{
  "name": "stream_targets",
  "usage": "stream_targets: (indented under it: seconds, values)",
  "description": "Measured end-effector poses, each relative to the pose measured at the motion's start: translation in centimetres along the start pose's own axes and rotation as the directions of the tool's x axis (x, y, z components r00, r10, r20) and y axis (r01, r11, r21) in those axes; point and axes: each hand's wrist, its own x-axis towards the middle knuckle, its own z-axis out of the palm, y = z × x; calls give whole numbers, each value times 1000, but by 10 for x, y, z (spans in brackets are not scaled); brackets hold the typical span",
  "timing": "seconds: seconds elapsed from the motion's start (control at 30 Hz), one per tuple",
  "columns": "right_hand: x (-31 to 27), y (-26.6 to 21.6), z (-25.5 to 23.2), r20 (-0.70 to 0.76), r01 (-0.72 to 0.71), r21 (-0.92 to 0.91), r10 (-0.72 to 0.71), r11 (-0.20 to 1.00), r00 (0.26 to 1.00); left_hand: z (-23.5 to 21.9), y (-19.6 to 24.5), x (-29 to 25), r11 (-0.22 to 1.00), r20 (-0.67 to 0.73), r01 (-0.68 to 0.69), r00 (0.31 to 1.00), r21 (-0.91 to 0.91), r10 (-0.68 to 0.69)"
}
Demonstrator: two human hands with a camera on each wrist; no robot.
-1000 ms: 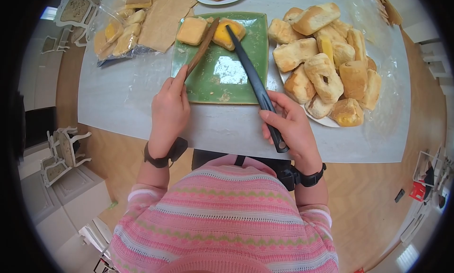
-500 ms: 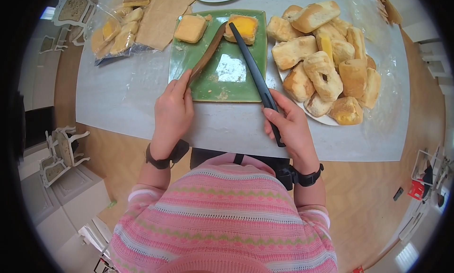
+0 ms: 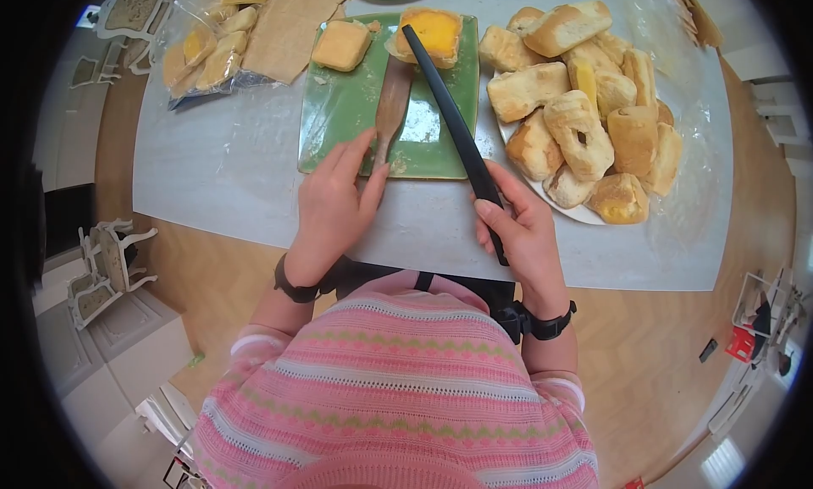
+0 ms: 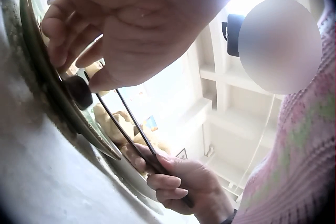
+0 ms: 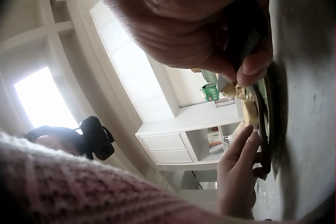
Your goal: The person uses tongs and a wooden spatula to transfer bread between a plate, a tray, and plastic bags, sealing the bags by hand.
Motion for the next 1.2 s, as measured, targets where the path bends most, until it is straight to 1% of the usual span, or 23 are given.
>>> stream_targets:
  seconds: [0.07, 0.1, 0.13, 0.17, 0.2, 0.27, 0.3, 0.37, 0.4, 0.47, 0.5, 0.57, 0.6, 0.67, 0.8, 0.87, 0.9, 0.97, 1.0, 1.07, 1.1, 1.17, 1.2]
  values:
    - [-2, 1, 0, 11, 1, 4, -1, 1000, 1000, 2, -8, -4, 998, -97, -14, 995, -62, 8]
    - [-2, 2, 0, 20, 2, 11, -3, 1000, 1000, 1, -14, -6, 998, -95, -11, 995, -62, 5]
    - [-3, 2, 0, 20, -1, 11, 1, 1000, 1000, -2, -22, -7, 996, -229, -78, 970, 46, 87]
    - [-3, 3, -1, 30, 5, 7, -5, 1000, 1000, -6, -29, -8, 978, -348, -128, 921, 163, 178]
    - [-3, 3, -1, 42, 11, 3, -11, 1000, 999, -10, -35, -10, 979, -346, -123, 922, 164, 173]
    - [-3, 3, -1, 47, 6, 1, -6, 1000, 999, -20, -46, -15, 924, -413, 64, 905, 377, 106]
    - [-2, 2, 1, 50, 5, 1, -5, 1000, 999, -24, -52, -18, 919, -415, 77, 905, 387, 99]
    - [0, 3, 5, 69, 5, -10, -5, 1000, 998, -28, -67, -26, 873, -389, 225, 920, 432, -45]
    - [1, 2, 6, 68, 11, -24, -9, 1000, 998, -27, -76, -30, 868, -395, 239, 917, 436, -54]
    - [2, 1, 12, 73, 2, -34, 0, 999, 997, -27, -87, -33, 918, -324, 278, 928, 283, -181]
    - [3, 1, 14, 75, 6, -30, -4, 1000, 997, -27, -89, -34, 916, -331, 286, 925, 282, -187]
    - [4, 0, 16, 76, 10, -32, -7, 999, 997, -30, -84, -29, 930, -290, 312, 924, 194, -250]
    - [5, -1, 18, 64, 0, -37, 2, 999, 998, -29, -85, -28, 930, -293, 316, 922, 190, -253]
    - [4, -4, 18, 47, -5, -46, 7, 999, 999, -26, -86, -24, 943, -329, 284, 919, 176, -215]
    - [0, -5, 14, 50, -10, -77, 14, 997, 999, -25, -88, -21, 955, -308, 264, 928, 139, -211]
    - [-3, -5, 12, 58, -3, -81, 8, 997, 998, -25, -87, -21, 950, -287, 301, 920, 84, -266]
    - [-5, -6, 12, 54, 3, -83, 1, 997, 999, -26, -87, -20, 950, -287, 301, 920, 81, -267]
    - [-9, -8, 12, 50, 9, -86, -5, 996, 999, -27, -86, -20, 938, -241, 347, 912, 14, -333]
    - [-12, -8, 12, 38, 9, -84, -6, 996, 999, -28, -86, -19, 938, -240, 345, 912, 12, -333]
    - [-16, -8, 8, 20, 8, -82, -7, 997, 1000, -28, -86, -19, 951, -289, 306, 915, 44, -281]
    - [-19, -8, 5, 14, 15, -66, -14, 998, 1000, -27, -85, -18, 952, -287, 303, 916, 41, -279]
    - [-26, -8, -3, 2, 21, -51, -21, 998, 1000, -27, -82, -17, 968, -357, 238, 913, 77, -196]
    - [-30, -9, -6, -28, 14, -58, -16, 998, 999, -27, -78, -15, 969, -354, 236, 915, 75, -195]
